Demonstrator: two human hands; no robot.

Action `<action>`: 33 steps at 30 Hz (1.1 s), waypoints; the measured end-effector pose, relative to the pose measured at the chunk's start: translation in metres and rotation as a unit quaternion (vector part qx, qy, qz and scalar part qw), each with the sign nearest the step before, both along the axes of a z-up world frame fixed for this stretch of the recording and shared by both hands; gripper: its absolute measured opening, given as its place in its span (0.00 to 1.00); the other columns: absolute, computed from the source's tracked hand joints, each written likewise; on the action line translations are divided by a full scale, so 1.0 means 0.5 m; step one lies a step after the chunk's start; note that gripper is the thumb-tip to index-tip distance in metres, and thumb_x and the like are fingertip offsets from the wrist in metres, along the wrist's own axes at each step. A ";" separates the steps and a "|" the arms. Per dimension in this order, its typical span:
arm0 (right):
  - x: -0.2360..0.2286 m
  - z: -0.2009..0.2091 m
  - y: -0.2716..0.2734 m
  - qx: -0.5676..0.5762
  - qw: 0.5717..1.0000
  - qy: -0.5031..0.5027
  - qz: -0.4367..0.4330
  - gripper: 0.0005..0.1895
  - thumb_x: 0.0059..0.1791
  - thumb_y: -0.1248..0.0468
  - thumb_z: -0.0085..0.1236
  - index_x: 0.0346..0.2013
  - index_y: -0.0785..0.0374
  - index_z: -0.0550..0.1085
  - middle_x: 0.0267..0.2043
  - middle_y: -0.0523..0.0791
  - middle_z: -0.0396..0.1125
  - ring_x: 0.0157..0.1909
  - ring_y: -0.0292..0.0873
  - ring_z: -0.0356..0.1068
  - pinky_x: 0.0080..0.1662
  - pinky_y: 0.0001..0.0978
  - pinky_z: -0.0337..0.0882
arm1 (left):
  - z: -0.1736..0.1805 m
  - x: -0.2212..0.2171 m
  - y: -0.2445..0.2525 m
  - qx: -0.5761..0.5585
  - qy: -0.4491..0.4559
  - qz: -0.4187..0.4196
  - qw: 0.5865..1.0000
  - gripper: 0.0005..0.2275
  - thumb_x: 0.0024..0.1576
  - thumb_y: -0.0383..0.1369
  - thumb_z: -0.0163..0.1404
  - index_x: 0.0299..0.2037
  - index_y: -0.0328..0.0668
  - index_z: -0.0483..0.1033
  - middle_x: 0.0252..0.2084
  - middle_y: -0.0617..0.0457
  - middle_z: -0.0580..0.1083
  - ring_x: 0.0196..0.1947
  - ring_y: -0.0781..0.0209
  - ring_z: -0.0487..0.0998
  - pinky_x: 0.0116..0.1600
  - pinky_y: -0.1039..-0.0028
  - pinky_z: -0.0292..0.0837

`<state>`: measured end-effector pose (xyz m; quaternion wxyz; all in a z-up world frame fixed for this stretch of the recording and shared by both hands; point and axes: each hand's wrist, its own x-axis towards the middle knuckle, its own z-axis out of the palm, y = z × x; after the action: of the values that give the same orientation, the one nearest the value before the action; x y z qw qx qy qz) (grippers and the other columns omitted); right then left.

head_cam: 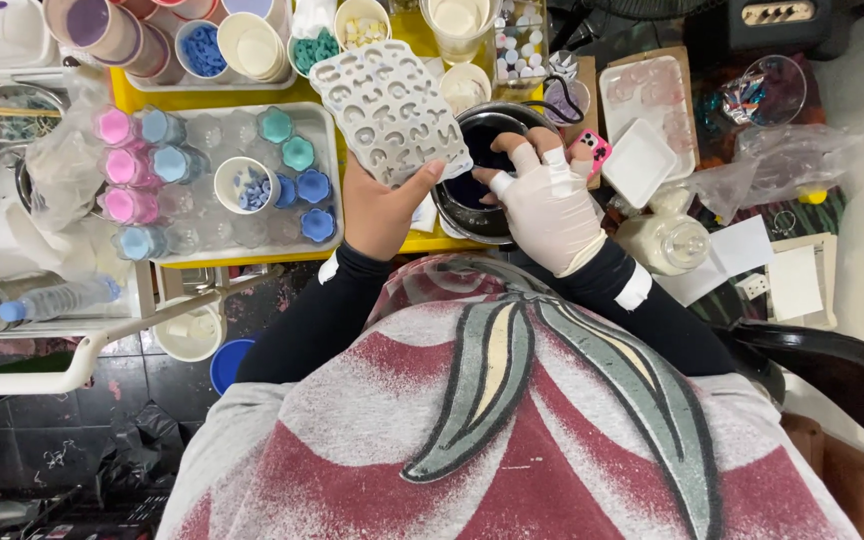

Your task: Filling a letter-shaped silicone mold with blue wax using a dropper.

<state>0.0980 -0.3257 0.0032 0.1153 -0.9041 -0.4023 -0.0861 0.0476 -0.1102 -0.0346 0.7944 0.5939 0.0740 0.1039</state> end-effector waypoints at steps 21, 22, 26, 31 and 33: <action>-0.047 0.013 0.048 0.098 0.981 0.007 -0.166 0.11 0.45 0.51 0.74 0.33 0.52 0.82 0.59 0.40 0.69 0.66 0.49 0.59 0.61 0.49 0.50 | 0.017 -0.009 0.074 0.012 0.014 -0.065 0.998 0.25 0.56 0.20 0.60 0.62 0.31 0.63 0.55 0.48 0.76 0.54 0.62 0.80 0.61 0.73 0.75; -0.052 0.011 0.055 0.098 0.980 0.008 -0.171 0.11 0.45 0.51 0.74 0.33 0.52 0.82 0.59 0.40 0.69 0.66 0.49 0.59 0.61 0.49 0.50 | 0.017 -0.012 0.081 0.012 0.015 -0.071 0.997 0.25 0.56 0.20 0.60 0.62 0.31 0.63 0.55 0.48 0.76 0.54 0.62 0.80 0.61 0.73 0.75; -0.062 -0.004 0.069 0.103 0.973 -0.028 -0.205 0.07 0.48 0.55 0.73 0.37 0.49 0.83 0.62 0.40 0.67 0.67 0.49 0.57 0.62 0.49 0.50 | 0.024 -0.012 0.100 0.031 0.002 -0.107 0.994 0.24 0.57 0.20 0.61 0.62 0.30 0.65 0.55 0.47 0.77 0.54 0.62 0.79 0.61 0.73 0.75; -0.074 -0.016 0.073 0.074 0.969 -0.033 -0.234 0.03 0.48 0.61 0.70 0.35 0.49 0.83 0.66 0.40 0.65 0.70 0.50 0.55 0.62 0.49 0.49 | 0.024 -0.010 0.116 0.011 0.018 -0.116 0.993 0.24 0.56 0.21 0.61 0.61 0.32 0.64 0.55 0.49 0.76 0.54 0.63 0.79 0.60 0.74 0.76; -0.078 -0.016 0.072 0.054 0.971 -0.033 -0.231 0.04 0.47 0.63 0.69 0.35 0.49 0.83 0.68 0.42 0.63 0.71 0.52 0.53 0.62 0.50 0.48 | 0.018 -0.011 0.122 0.027 0.010 -0.104 0.994 0.25 0.56 0.21 0.61 0.61 0.32 0.63 0.55 0.49 0.76 0.53 0.63 0.79 0.59 0.74 0.75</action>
<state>0.0591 -0.2897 -0.0049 0.1278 -0.9617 -0.1806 -0.1621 0.0422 -0.0490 -0.0255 0.7840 0.6203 0.0167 0.0169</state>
